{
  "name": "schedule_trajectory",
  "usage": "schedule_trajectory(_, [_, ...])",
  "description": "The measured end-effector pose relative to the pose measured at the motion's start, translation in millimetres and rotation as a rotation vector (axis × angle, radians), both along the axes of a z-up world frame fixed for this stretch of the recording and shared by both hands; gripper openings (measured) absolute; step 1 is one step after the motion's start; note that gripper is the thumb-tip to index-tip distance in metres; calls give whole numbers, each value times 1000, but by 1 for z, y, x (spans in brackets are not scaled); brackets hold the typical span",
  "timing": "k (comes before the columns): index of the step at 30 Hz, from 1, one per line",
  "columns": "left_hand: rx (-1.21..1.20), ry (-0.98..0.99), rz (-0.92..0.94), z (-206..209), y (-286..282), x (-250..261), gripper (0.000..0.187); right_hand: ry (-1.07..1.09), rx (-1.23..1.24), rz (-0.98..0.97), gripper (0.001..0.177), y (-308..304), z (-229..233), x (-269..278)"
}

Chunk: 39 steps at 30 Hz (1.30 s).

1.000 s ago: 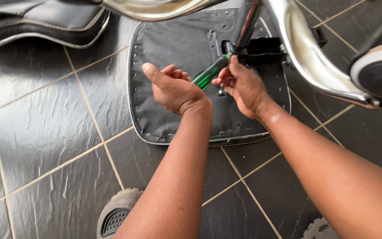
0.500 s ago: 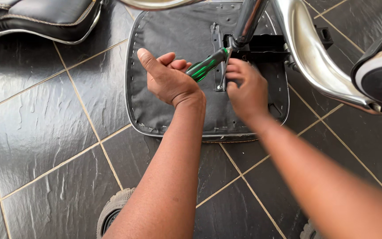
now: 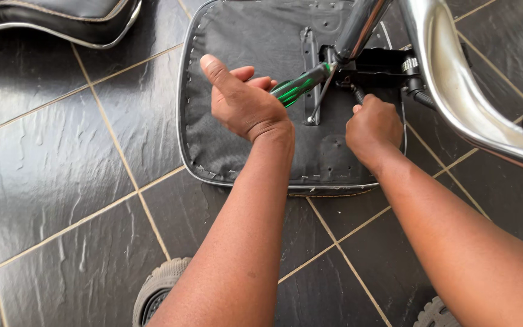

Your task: The person assembles an office chair by attaching the seat to the base using an Allen key and a screwdriver. They tighten multiple bolts on the underside of the seat to secure it to the base.

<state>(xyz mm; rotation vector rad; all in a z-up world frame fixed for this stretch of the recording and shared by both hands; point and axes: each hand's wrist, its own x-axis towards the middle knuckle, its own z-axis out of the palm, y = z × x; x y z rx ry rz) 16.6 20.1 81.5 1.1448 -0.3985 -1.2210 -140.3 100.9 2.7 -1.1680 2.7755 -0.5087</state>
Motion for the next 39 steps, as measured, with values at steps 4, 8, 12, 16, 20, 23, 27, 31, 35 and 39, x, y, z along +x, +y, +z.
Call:
schedule_trajectory(4, [0, -15, -4, -1, -6, 0, 73, 11, 27, 36, 20, 1, 2, -1])
schedule_trajectory(8, [-5, 49, 37, -1, -12, 0, 71, 38, 28, 65, 18, 3, 3, -3])
schedule_trajectory(12, [-52, 101, 54, -3, -23, 1, 73, 53, 29, 68, 18, 3, 3, -2])
schedule_trajectory(16, [-72, 166, 49, -6, -35, 1, 72, 58, 12, 81, 15, 5, 5, -1])
schedule_trajectory(20, [-58, 169, 58, -10, -45, 4, 71, 37, 27, 67, 12, 4, 5, 1])
schedule_trajectory(23, [-57, 144, 46, -12, -53, 3, 72, 27, 23, 59, 11, 4, 2, -2])
schedule_trajectory(27, [-25, 119, 12, -13, -62, 2, 71, 36, 24, 69, 11, 2, 0, -4])
schedule_trajectory(31, [14, 97, 56, -15, -66, -1, 74, 42, 0, 49, 14, 2, 0, -4])
schedule_trajectory(35, [67, 110, 124, -14, -68, -3, 75, 34, 47, 53, 11, 2, 2, -2])
schedule_trajectory(39, [153, 64, 136, -15, -70, -3, 76, 42, 59, 45, 13, 2, 3, -1])
